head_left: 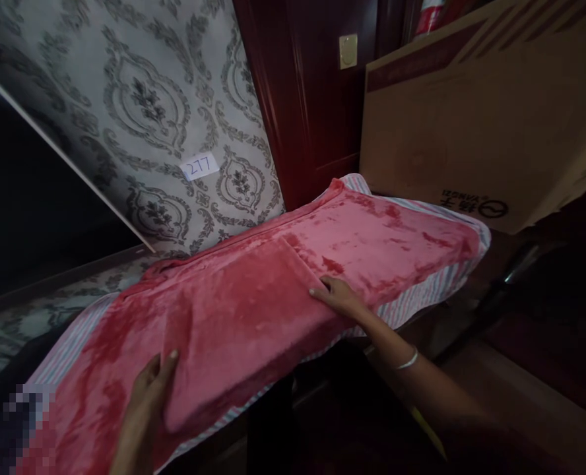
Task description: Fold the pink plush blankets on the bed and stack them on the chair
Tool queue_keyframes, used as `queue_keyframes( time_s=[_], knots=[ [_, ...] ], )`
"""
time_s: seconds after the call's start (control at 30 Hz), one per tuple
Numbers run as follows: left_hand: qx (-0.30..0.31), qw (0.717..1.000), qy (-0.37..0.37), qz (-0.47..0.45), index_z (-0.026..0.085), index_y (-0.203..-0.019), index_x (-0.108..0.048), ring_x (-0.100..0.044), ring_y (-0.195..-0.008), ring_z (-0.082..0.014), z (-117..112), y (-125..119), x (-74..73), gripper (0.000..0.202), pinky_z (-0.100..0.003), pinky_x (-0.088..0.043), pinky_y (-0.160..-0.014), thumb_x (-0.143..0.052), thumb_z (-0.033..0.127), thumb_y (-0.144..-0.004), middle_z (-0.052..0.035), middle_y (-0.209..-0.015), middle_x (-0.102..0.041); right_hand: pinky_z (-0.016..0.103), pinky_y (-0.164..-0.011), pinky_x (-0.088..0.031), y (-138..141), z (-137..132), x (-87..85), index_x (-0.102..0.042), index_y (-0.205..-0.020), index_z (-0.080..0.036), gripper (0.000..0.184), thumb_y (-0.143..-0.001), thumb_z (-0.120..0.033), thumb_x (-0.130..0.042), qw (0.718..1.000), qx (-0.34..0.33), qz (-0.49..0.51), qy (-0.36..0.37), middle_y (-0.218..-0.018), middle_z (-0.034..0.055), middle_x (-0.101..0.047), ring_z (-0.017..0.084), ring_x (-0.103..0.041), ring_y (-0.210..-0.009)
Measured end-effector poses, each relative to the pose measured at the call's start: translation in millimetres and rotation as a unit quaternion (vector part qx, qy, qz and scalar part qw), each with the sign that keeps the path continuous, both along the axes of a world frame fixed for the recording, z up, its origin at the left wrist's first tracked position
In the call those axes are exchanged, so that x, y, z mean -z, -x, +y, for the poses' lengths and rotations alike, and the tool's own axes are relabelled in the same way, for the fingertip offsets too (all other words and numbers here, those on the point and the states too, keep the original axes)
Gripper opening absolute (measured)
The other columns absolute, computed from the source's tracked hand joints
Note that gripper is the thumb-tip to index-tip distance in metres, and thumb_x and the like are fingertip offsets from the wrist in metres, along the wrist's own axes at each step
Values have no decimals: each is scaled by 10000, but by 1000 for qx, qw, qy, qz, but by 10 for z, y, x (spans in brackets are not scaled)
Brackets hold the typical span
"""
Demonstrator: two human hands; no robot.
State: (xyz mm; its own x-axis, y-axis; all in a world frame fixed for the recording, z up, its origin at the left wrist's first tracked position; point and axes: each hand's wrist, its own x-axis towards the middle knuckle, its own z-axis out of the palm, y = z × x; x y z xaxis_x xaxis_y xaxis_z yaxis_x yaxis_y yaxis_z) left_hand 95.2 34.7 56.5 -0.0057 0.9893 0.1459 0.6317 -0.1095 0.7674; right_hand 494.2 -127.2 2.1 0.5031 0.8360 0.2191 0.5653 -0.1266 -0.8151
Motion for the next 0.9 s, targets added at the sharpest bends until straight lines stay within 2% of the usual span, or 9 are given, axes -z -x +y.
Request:
queue_keyframes(
  time_s=[0.07,0.1,0.23,0.33,0.47,0.53,0.6,0.73,0.9],
  knots=[
    [9,998,56,-19,203,-899,-671,-681,-825,-308,-220,26,56,447,-409,-547,-720,-577,590,-698,-71,-757,-698,261,-617,-383,69,-18,79,-642,-784,-184,280,-833,-458,-605,999,39,-18,-14,-773,43,-677,181,-575,-697],
    [2,998,55,-12,207,-869,-656,-674,-828,-309,-293,10,76,425,-404,-533,-721,-537,586,-718,-69,-739,-686,273,-647,-406,98,-18,117,-650,-806,-184,273,-852,-445,-584,998,60,-24,-19,-807,64,-694,199,-597,-735],
    [-85,993,-34,73,248,-669,-497,-618,-759,-301,-368,-106,129,275,-397,-467,-710,-416,496,-754,-79,-649,-600,329,-796,-470,139,-14,239,-678,-936,-175,275,-898,-406,-532,993,115,-11,-34,-974,131,-732,260,-651,-912],
    [-90,993,-45,68,252,-670,-476,-591,-727,-280,-363,-116,144,273,-382,-456,-700,-407,502,-751,-72,-644,-587,330,-828,-475,115,-47,260,-678,-948,-189,259,-894,-408,-549,992,117,-7,-52,-989,117,-735,262,-654,-945],
    [-53,997,-49,17,214,-742,-565,-584,-762,-266,-481,-51,174,458,-370,-470,-698,-430,652,-744,-69,-722,-627,298,-693,-463,96,-155,224,-637,-787,-200,325,-885,-489,-523,995,85,-1,-49,-760,56,-675,220,-620,-740],
    [-48,997,-58,-3,186,-818,-608,-585,-790,-260,-591,-23,237,538,-374,-479,-726,-424,688,-761,-69,-772,-637,298,-667,-460,117,-233,233,-634,-795,-199,377,-883,-539,-498,995,74,3,-62,-729,42,-648,205,-594,-692],
    [-57,994,-92,-31,156,-966,-632,-596,-869,-263,-714,-14,339,587,-387,-486,-803,-441,682,-788,-84,-898,-654,320,-719,-484,161,-313,283,-657,-906,-192,414,-878,-575,-500,993,79,8,-91,-822,57,-679,217,-611,-752],
    [-79,981,-158,-76,137,-1232,-567,-586,-1017,-267,-914,-43,570,666,-396,-477,-914,-494,651,-816,-113,-1120,-617,422,-936,-482,283,-400,459,-638,-1176,-183,556,-852,-627,-555,981,117,4,-155,-1135,126,-686,286,-617,-1054],
    [-108,975,-181,-68,145,-1230,-556,-568,-998,-262,-894,-111,691,599,-423,-469,-941,-446,599,-856,-98,-1084,-601,456,-965,-463,367,-346,549,-633,-1229,-205,558,-897,-635,-505,978,135,-24,-158,-1142,127,-677,292,-597,-1084]
  ],
)
